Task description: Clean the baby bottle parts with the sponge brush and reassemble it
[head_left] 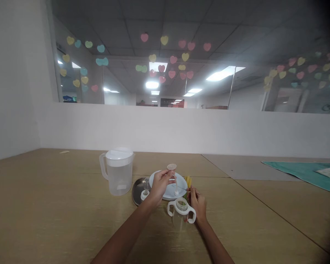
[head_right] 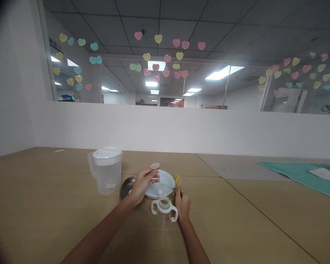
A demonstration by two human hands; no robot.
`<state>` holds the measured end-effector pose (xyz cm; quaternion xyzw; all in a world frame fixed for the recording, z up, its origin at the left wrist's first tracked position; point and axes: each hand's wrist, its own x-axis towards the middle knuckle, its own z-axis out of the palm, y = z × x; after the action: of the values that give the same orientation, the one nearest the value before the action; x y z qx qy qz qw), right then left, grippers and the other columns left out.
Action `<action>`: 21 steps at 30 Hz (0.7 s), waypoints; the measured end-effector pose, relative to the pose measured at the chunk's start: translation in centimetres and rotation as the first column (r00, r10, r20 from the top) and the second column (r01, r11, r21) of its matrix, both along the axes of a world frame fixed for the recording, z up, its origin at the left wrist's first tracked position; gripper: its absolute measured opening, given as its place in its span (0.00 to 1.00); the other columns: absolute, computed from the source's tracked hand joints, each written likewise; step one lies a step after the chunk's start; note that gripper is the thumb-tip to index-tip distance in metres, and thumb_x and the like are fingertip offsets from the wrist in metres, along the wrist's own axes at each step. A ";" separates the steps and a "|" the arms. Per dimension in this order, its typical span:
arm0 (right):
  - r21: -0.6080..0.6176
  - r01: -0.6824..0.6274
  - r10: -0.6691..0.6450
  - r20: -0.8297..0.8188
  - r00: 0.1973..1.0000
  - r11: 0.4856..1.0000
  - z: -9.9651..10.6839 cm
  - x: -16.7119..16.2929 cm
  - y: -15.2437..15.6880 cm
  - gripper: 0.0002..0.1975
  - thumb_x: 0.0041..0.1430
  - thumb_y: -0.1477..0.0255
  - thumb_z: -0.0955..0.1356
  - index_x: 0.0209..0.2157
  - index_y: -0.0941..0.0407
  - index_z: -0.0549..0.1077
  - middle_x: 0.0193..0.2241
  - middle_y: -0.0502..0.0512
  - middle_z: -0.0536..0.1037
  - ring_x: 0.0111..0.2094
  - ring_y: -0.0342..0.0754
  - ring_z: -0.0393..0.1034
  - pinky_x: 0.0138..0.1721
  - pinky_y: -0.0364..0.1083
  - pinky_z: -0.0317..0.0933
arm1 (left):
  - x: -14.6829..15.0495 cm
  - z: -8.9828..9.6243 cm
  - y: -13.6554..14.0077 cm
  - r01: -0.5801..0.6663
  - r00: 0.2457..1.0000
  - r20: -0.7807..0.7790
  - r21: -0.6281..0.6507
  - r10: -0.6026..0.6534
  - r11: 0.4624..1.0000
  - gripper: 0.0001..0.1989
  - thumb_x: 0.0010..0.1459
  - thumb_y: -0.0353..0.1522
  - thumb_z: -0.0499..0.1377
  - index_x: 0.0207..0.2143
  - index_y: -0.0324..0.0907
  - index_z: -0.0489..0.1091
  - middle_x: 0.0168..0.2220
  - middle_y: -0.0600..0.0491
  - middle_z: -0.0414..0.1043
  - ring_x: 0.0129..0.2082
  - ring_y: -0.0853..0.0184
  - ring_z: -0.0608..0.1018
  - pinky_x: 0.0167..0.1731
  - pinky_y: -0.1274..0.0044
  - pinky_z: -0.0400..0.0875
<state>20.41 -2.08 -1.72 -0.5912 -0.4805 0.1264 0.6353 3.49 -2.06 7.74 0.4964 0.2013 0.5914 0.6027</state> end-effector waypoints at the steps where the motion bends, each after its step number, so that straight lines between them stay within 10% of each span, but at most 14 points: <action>1: -0.003 -0.013 0.013 0.001 1.000 1.000 0.0 0.0 0.1 0.36 0.47 0.38 0.58 0.25 0.59 0.74 0.15 0.51 0.69 0.19 0.47 0.63 0.23 0.44 0.53 | 0.3 -0.1 -0.2 0.008 1.000 -0.006 0.001 -0.008 1.000 0.24 0.41 0.47 0.67 0.32 0.35 0.75 0.33 0.48 0.73 0.31 0.69 0.74 0.34 0.74 0.72; 7: -0.002 -0.068 0.068 0.014 0.998 0.998 0.2 -0.2 -0.1 0.35 0.44 0.39 0.60 0.23 0.58 0.74 0.15 0.52 0.70 0.20 0.48 0.64 0.25 0.45 0.55 | 0.8 -2.2 -1.0 0.000 0.963 -0.266 0.191 0.052 0.982 0.20 0.51 0.46 0.60 0.31 0.36 0.75 0.30 0.49 0.74 0.32 0.66 0.74 0.37 0.73 0.71; 13: 0.026 0.182 -0.183 0.063 0.981 0.983 1.7 -0.2 -1.3 0.32 0.48 0.42 0.59 0.22 0.56 0.74 0.27 0.58 0.76 0.28 0.50 0.67 0.29 0.45 0.54 | 0.6 -5.4 -2.1 -0.010 0.796 -0.495 0.565 0.349 0.825 0.14 0.60 0.37 0.52 0.32 0.39 0.75 0.36 0.47 0.75 0.39 0.63 0.74 0.42 0.73 0.67; 17: 0.253 0.360 -0.345 -0.104 0.933 0.898 5.8 -1.5 -2.8 0.26 0.50 0.45 0.60 0.16 0.54 0.60 0.15 0.48 0.60 0.21 0.43 0.54 0.25 0.44 0.50 | 1.0 -7.3 -2.1 -0.069 0.762 -0.483 0.601 0.431 0.796 0.17 0.63 0.36 0.47 0.32 0.40 0.73 0.34 0.48 0.74 0.37 0.64 0.74 0.39 0.74 0.68; 21: 0.487 0.290 -0.194 -0.238 0.952 0.824 11.3 -5.9 -7.0 0.26 0.50 0.52 0.66 0.13 0.52 0.51 0.15 0.45 0.48 0.19 0.40 0.44 0.20 0.44 0.45 | 1.1 -8.5 -2.1 -0.089 0.727 -0.469 0.660 0.501 0.746 0.18 0.64 0.36 0.45 0.37 0.41 0.73 0.35 0.47 0.74 0.37 0.63 0.75 0.40 0.72 0.70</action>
<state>14.53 -9.13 9.56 -0.4414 -0.3588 -0.0366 0.8217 4.57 -4.18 -0.72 0.7836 0.2723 0.5192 0.2057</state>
